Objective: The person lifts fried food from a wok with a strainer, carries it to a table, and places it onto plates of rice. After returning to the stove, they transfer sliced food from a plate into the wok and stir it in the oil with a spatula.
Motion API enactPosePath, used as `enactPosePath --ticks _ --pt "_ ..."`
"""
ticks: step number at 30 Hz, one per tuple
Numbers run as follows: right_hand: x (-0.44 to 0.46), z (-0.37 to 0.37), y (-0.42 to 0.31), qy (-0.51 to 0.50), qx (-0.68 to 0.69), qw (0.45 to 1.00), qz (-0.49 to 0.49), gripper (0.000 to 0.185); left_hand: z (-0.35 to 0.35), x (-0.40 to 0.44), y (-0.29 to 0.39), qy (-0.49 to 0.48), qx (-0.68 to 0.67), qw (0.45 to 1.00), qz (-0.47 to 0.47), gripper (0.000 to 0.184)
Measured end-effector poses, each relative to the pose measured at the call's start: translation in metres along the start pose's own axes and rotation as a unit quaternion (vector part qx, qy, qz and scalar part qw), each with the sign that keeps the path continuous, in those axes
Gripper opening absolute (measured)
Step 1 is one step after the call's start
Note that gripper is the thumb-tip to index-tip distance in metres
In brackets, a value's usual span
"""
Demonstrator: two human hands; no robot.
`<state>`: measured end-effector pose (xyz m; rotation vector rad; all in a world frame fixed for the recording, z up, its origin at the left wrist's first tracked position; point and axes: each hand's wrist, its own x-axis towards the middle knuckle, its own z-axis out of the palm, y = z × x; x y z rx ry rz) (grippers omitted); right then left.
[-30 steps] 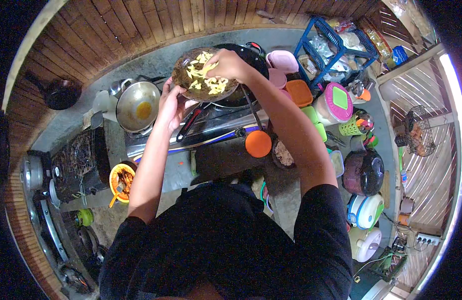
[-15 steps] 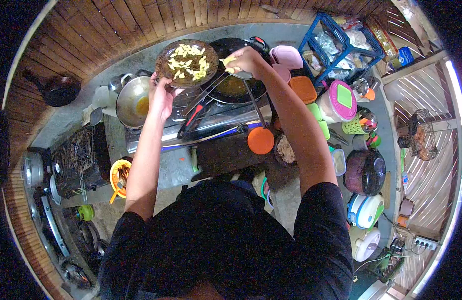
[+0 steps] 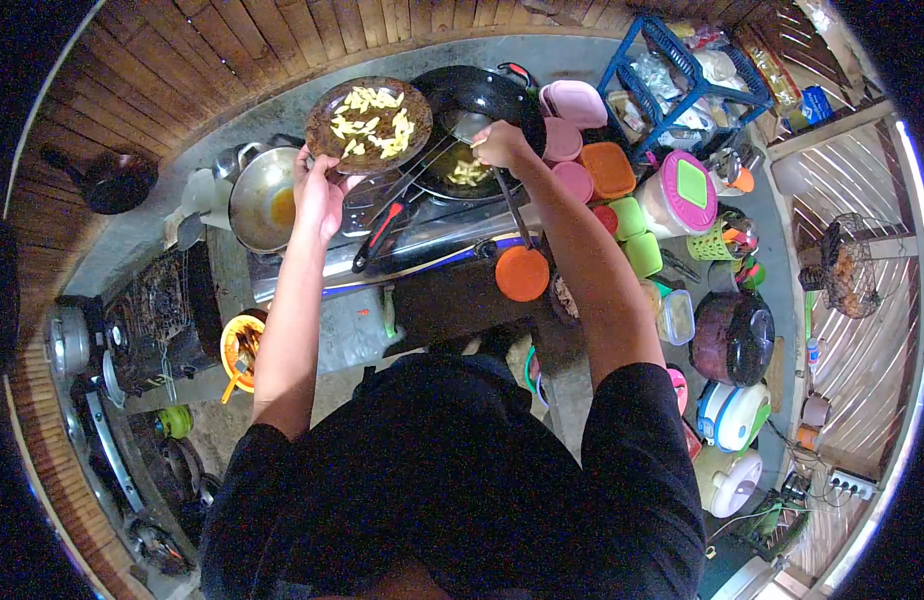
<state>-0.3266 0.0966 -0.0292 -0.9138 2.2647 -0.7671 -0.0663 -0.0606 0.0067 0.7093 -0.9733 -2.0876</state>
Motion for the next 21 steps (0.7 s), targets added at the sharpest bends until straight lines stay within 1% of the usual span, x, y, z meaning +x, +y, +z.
enactPosePath --ticks 5,7,9,10,12,13,14,15,16,17,19,20,21 --pt "0.027 0.005 0.035 0.008 0.034 0.999 -0.038 0.034 0.006 -0.006 0.001 -0.001 -0.009 1.000 -0.003 0.061" --pt "0.032 0.000 0.037 0.015 0.045 0.998 -0.048 0.036 0.006 -0.008 0.001 -0.004 -0.001 1.000 0.001 0.060" --pt "0.033 -0.008 0.030 0.044 -0.021 0.996 -0.073 0.034 0.007 -0.009 0.000 -0.007 0.000 1.000 0.002 0.059" --pt "0.030 -0.011 0.023 0.045 -0.021 0.996 -0.074 0.034 0.007 -0.009 -0.001 -0.009 0.000 1.000 0.002 0.058" --pt "0.023 -0.020 -0.001 0.053 0.176 0.975 -0.123 0.034 0.007 -0.009 -0.003 -0.018 0.003 1.000 0.001 0.057" --pt "-0.003 -0.029 -0.036 0.065 0.165 0.970 -0.163 0.036 0.007 -0.009 -0.004 -0.026 0.006 1.000 0.000 0.056" --pt "-0.013 -0.033 -0.055 0.066 0.165 0.971 -0.163 0.036 0.009 -0.010 -0.004 -0.027 0.006 1.000 -0.001 0.056" --pt "-0.019 -0.035 -0.068 0.077 0.074 0.966 -0.234 0.041 0.012 -0.011 -0.005 -0.030 0.008 1.000 -0.006 0.056" --pt "-0.026 -0.037 -0.080 0.087 -0.018 0.949 -0.302 0.046 0.016 -0.012 -0.005 -0.033 0.010 0.999 -0.012 0.055" --pt "-0.034 -0.038 -0.091 0.089 -0.019 0.949 -0.301 0.046 0.020 -0.014 -0.005 -0.035 0.003 0.999 -0.011 0.054" --pt "-0.048 -0.038 -0.107 0.042 -0.181 0.925 -0.332 0.053 0.025 -0.017 -0.004 -0.045 -0.012 0.999 -0.016 0.055" --pt "-0.040 -0.032 -0.102 0.055 -0.201 0.892 -0.400 0.055 0.027 -0.018 -0.003 -0.053 -0.027 0.998 -0.021 0.055" --pt "-0.043 -0.028 -0.106 0.040 -0.189 0.904 -0.381 0.052 0.034 -0.024 0.001 -0.047 -0.016 0.999 -0.022 0.057"
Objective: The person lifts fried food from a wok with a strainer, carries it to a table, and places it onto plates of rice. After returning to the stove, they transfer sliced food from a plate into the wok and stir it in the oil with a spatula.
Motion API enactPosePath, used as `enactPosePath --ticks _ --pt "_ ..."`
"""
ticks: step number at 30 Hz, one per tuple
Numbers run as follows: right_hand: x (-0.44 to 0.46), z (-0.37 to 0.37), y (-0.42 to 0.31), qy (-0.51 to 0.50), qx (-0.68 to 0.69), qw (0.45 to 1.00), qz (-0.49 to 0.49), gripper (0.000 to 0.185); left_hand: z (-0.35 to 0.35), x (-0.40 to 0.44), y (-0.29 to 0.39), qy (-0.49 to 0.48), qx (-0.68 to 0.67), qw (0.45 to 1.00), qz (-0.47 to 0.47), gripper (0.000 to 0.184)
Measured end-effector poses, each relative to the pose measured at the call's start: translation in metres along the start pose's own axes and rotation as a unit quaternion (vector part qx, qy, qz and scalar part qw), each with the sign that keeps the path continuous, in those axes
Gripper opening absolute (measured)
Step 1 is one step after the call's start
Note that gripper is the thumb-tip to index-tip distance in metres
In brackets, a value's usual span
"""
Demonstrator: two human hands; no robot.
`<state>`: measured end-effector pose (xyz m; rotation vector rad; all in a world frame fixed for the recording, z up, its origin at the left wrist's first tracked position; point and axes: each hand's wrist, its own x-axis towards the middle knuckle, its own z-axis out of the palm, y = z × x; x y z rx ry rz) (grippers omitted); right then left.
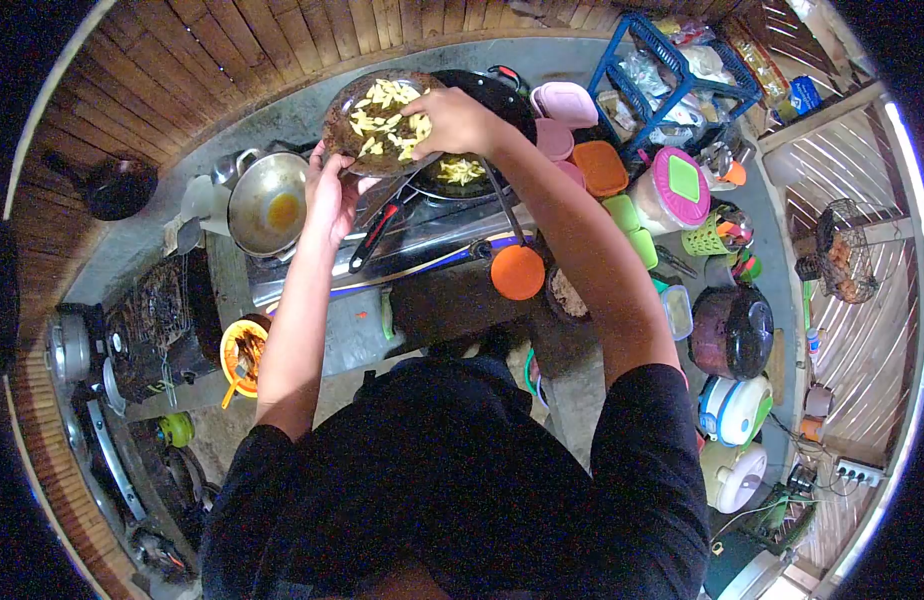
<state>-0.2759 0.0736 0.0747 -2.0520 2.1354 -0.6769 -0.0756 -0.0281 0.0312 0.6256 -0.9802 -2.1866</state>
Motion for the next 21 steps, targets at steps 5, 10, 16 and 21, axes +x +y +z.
enactPosePath --ticks 5,10,16,21 --pt "0.008 0.006 -0.012 0.019 0.029 0.998 0.061 0.043 0.008 -0.008 -0.002 0.006 0.007 1.000 -0.016 0.062" --pt "0.016 0.005 0.002 0.147 -0.083 0.986 -0.005 0.041 0.008 -0.012 0.001 -0.022 0.022 0.999 -0.031 0.058" --pt "0.009 0.015 -0.021 0.044 -0.112 0.993 -0.003 0.071 0.011 -0.011 -0.002 -0.048 0.038 0.998 -0.035 0.058" --pt "0.010 0.008 -0.017 -0.040 -0.021 0.999 -0.022 0.057 0.006 -0.006 -0.006 -0.038 0.023 0.998 -0.053 0.058"
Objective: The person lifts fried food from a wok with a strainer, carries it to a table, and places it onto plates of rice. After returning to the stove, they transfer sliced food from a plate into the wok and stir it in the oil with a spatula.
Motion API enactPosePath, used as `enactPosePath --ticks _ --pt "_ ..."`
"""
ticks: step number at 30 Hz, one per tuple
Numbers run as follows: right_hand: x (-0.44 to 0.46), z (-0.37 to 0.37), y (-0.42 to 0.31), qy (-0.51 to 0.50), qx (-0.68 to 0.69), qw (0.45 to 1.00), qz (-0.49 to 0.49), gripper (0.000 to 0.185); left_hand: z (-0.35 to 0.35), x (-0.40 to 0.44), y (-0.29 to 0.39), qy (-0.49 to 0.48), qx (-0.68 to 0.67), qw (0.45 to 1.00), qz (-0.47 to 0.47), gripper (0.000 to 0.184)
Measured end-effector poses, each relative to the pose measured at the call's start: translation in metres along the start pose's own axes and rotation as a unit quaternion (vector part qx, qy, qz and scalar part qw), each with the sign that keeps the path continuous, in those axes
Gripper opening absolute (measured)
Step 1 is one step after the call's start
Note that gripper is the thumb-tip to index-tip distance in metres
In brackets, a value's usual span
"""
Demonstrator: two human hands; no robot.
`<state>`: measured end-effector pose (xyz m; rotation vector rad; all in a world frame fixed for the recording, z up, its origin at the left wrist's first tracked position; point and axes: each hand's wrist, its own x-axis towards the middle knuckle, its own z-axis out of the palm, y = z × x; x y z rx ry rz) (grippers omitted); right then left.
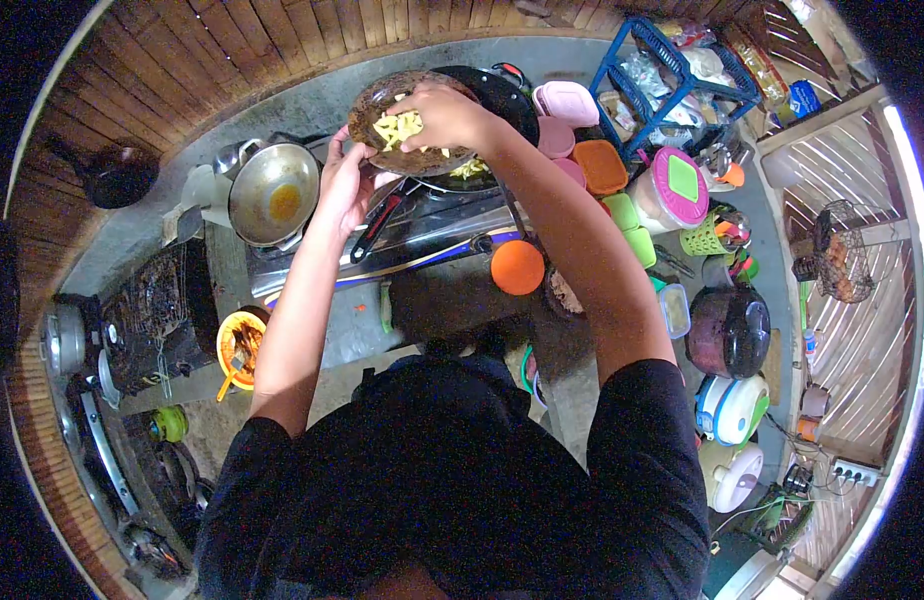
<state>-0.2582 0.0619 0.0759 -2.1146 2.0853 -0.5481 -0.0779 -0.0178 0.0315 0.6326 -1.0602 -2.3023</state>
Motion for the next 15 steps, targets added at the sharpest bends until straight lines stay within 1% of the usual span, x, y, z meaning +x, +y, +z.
enactPosePath --ticks 1,3,4,6,10,12,13,14,15 --pt "0.001 0.000 0.000 0.000 0.000 1.000 0.001 0.057 0.002 -0.001 0.000 0.011 -0.001 1.000 0.002 0.058" --pt "0.005 0.003 0.001 -0.034 -0.001 0.998 0.052 0.043 0.003 -0.002 -0.001 0.021 -0.002 1.000 0.004 0.058" --pt "0.005 0.005 0.003 -0.035 0.000 0.998 0.052 0.043 0.003 -0.002 -0.001 0.014 -0.005 1.000 0.013 0.059" --pt "0.006 0.010 0.008 0.019 -0.070 0.997 0.017 0.030 0.003 -0.002 -0.002 0.008 -0.007 1.000 0.022 0.059" --pt "0.008 0.014 0.019 0.049 -0.054 0.997 -0.014 0.026 0.002 -0.003 -0.002 0.016 -0.013 1.000 0.020 0.058" --pt "0.005 0.009 0.021 0.065 -0.023 0.997 0.035 0.029 -0.001 -0.002 -0.002 0.022 -0.014 1.000 0.016 0.058" --pt "0.002 0.003 0.016 0.064 0.043 0.994 0.083 0.025 -0.006 0.000 -0.003 0.021 -0.020 0.999 0.018 0.058" --pt "0.002 0.002 0.021 0.064 0.043 0.994 0.083 0.025 -0.010 0.002 -0.003 0.020 -0.025 0.999 0.020 0.059" --pt "0.001 0.003 0.030 0.061 0.158 0.977 0.131 0.026 -0.013 0.004 -0.003 0.032 -0.024 0.999 0.029 0.062"
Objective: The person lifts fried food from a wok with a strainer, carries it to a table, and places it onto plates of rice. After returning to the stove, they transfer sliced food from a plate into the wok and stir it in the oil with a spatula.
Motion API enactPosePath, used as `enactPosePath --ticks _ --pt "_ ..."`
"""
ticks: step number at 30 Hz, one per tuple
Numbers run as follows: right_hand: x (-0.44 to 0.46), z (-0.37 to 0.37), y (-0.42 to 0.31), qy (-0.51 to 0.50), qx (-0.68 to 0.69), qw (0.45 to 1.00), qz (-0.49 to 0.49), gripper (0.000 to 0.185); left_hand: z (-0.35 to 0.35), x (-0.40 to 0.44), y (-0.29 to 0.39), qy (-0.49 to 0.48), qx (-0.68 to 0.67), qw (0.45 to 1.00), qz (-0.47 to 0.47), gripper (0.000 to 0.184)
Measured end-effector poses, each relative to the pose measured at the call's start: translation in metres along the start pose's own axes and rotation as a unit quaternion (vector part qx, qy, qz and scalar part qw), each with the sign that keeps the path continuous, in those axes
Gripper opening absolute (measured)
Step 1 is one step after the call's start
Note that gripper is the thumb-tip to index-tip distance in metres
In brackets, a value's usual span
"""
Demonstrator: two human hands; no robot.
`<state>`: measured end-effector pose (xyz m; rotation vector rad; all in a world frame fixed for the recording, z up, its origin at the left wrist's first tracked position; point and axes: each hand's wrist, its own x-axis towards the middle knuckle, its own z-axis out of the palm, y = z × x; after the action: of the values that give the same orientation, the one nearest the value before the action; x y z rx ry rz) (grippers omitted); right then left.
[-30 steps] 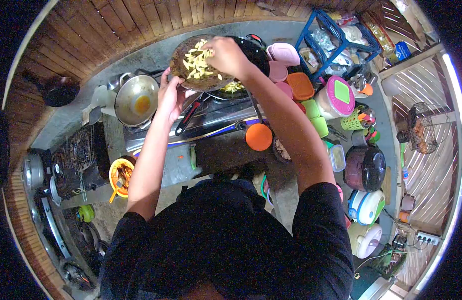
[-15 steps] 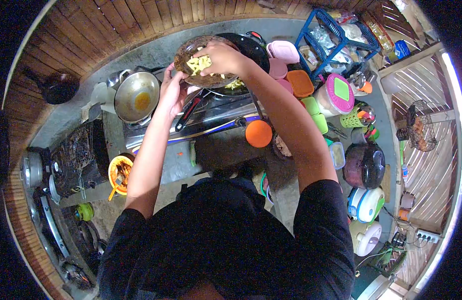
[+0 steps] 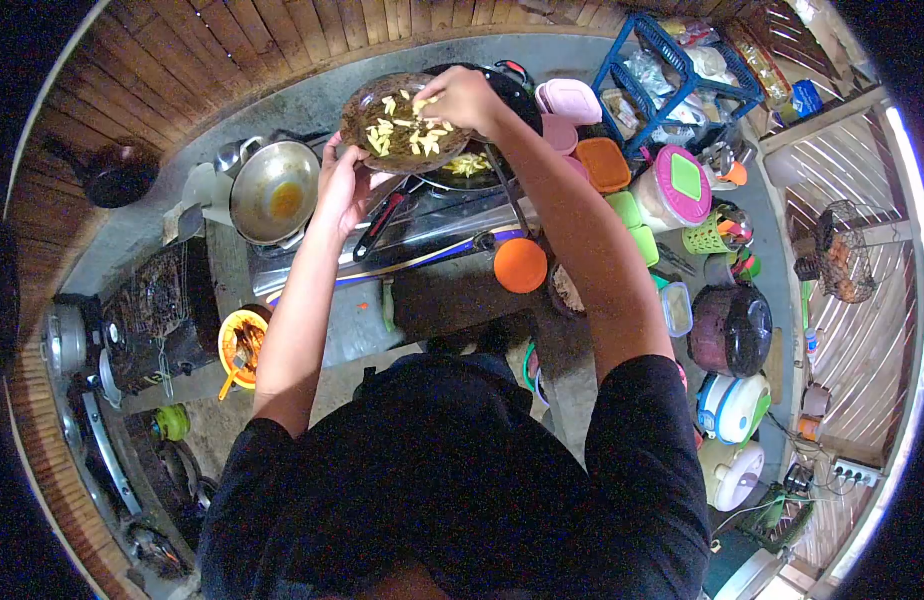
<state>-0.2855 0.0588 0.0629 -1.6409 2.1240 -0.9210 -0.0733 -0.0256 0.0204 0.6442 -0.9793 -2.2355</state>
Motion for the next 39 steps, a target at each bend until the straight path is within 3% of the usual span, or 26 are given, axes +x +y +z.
enactPosePath --ticks 2,5,6,9,11,14,17,24,28,37,39 --pt "0.004 -0.003 0.015 -0.023 0.212 0.971 0.107 0.025 -0.013 0.007 -0.002 0.003 -0.001 1.000 0.001 0.062" --pt "-0.004 -0.016 0.032 -0.021 0.251 0.961 0.110 0.025 -0.033 0.015 -0.003 0.013 0.011 1.000 0.008 0.064" --pt "-0.004 -0.014 0.042 -0.002 0.192 0.972 0.134 0.023 -0.042 0.020 -0.006 0.017 0.005 1.000 0.022 0.063" --pt "-0.014 -0.001 0.079 -0.017 0.246 0.961 0.126 0.021 -0.041 0.015 0.000 0.024 0.002 0.999 0.031 0.059" --pt "-0.022 0.006 0.089 -0.024 0.167 0.971 0.166 0.021 -0.041 0.013 0.004 0.029 0.006 0.999 0.038 0.055" --pt "-0.030 0.036 0.133 0.031 0.150 0.973 0.171 0.028 -0.038 0.011 0.007 0.033 0.006 0.999 0.039 0.056" --pt "-0.035 0.038 0.122 0.030 0.050 0.976 0.209 0.026 -0.037 0.011 0.008 0.036 0.005 0.999 0.040 0.058" --pt "-0.040 0.028 0.103 0.008 0.000 0.971 0.237 0.027 -0.037 0.010 0.007 0.040 0.002 0.999 0.035 0.057" --pt "-0.038 0.034 0.122 0.033 0.061 0.974 0.214 0.029 -0.037 0.013 0.005 0.037 -0.003 0.999 0.038 0.055" --pt "-0.034 0.032 0.125 0.050 -0.055 0.984 0.164 0.026 -0.037 0.015 0.005 0.044 0.016 0.998 0.036 0.048" --pt "-0.027 0.035 0.142 0.042 -0.010 0.989 0.141 0.023 -0.042 0.017 0.004 0.017 0.005 0.999 0.037 0.059"
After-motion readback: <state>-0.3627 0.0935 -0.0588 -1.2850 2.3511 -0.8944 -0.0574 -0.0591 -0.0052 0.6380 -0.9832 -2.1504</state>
